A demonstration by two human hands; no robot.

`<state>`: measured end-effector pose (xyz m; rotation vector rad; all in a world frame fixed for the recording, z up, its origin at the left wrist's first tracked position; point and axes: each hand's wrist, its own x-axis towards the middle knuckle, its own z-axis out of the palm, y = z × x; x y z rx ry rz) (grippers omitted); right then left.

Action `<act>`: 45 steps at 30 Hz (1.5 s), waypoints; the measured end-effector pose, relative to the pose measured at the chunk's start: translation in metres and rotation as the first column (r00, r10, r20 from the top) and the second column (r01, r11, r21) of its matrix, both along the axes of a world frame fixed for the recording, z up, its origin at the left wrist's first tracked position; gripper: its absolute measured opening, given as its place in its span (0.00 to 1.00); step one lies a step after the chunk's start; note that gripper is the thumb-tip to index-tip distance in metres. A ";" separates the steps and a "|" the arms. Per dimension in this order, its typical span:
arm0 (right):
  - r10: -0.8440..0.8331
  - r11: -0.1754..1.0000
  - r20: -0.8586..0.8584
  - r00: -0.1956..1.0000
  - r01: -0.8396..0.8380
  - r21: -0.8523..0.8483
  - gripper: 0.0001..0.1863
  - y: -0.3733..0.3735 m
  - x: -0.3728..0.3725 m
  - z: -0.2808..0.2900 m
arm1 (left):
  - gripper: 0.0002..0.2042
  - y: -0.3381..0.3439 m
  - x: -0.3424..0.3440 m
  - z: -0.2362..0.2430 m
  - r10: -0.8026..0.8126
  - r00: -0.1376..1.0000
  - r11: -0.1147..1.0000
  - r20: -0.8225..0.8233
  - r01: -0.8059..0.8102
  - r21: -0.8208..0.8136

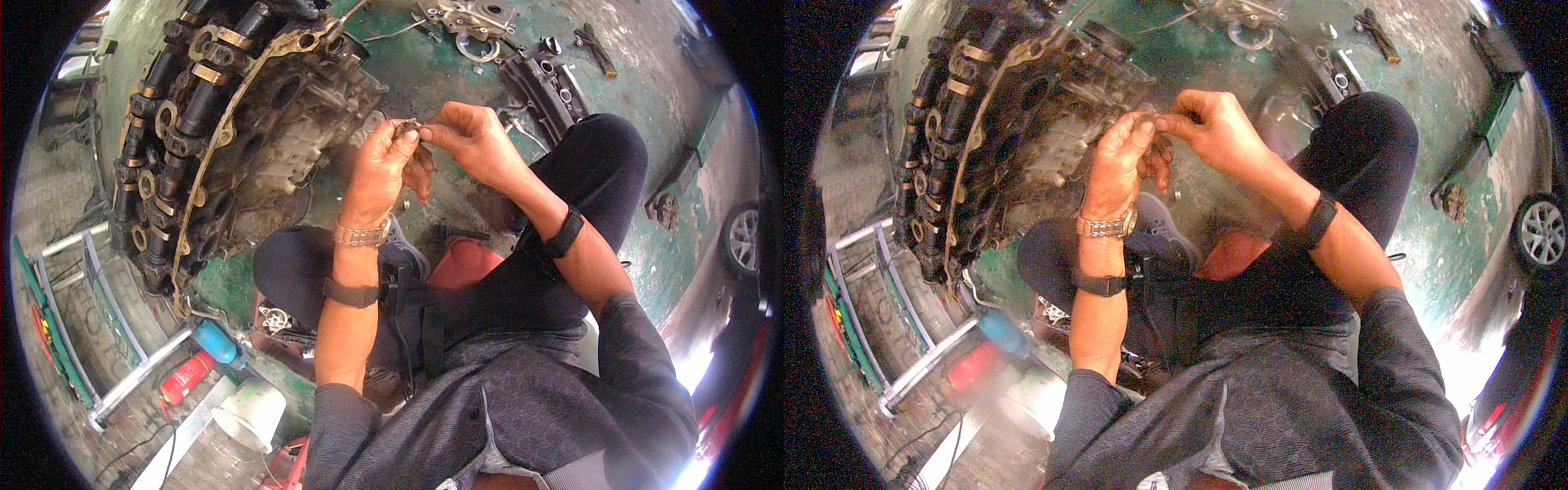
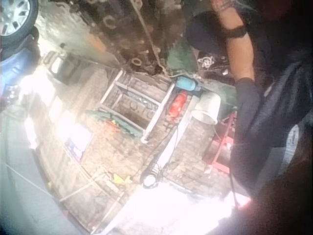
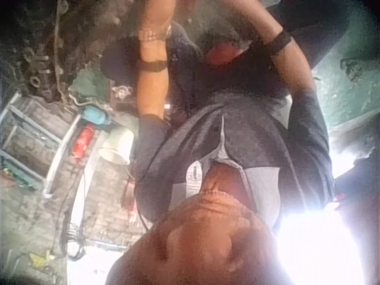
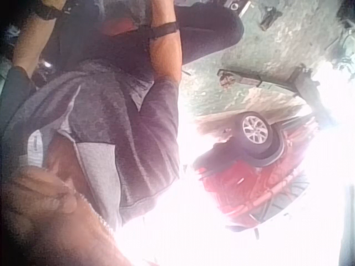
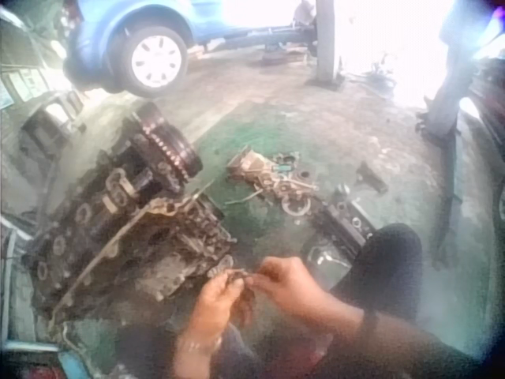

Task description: The person sits on the floor in a garage and handles small engine parts, repeatedly picking up, inspecting, and placing them into a parts tray. The person manipulates metal components with both hands, occasionally reaching for additional items from the floor.

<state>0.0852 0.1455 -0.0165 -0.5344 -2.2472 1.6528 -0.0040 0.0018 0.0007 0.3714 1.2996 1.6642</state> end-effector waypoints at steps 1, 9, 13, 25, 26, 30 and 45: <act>0.014 0.999 -0.027 1.000 -0.015 -0.032 0.16 0.000 0.000 -0.002 | 0.10 0.000 0.000 0.001 0.021 1.000 1.000 0.016 -0.021 0.006; 0.070 0.998 -0.076 0.995 -0.069 0.007 0.13 -0.006 -0.001 -0.007 | 0.11 0.005 0.002 -0.001 0.074 0.997 0.989 -0.030 -0.078 -0.127; 0.083 0.973 -0.081 0.993 -0.064 0.220 0.10 -0.004 0.001 0.001 | 0.11 0.005 0.002 -0.003 0.075 0.996 0.982 -0.042 -0.081 -0.171; 0.163 0.939 -0.121 0.979 -0.116 0.323 0.06 -0.008 0.001 0.008 | 0.10 0.009 0.002 -0.007 0.151 0.957 0.963 -0.247 -0.199 -0.182; 0.161 0.944 -0.104 0.982 -0.122 0.306 0.06 -0.009 0.001 0.008 | 0.10 0.009 0.003 -0.005 0.149 0.957 0.962 -0.249 -0.199 -0.189; 0.150 0.955 0.018 0.988 -0.150 0.258 0.08 -0.009 0.003 0.009 | 0.08 0.011 0.006 0.000 0.126 0.934 0.953 -0.335 -0.208 -0.222; 0.067 0.994 0.154 0.986 -0.052 -0.101 0.11 -0.009 -0.003 -0.002 | 0.10 0.009 0.003 -0.003 0.179 0.966 0.959 -0.189 -0.214 -0.187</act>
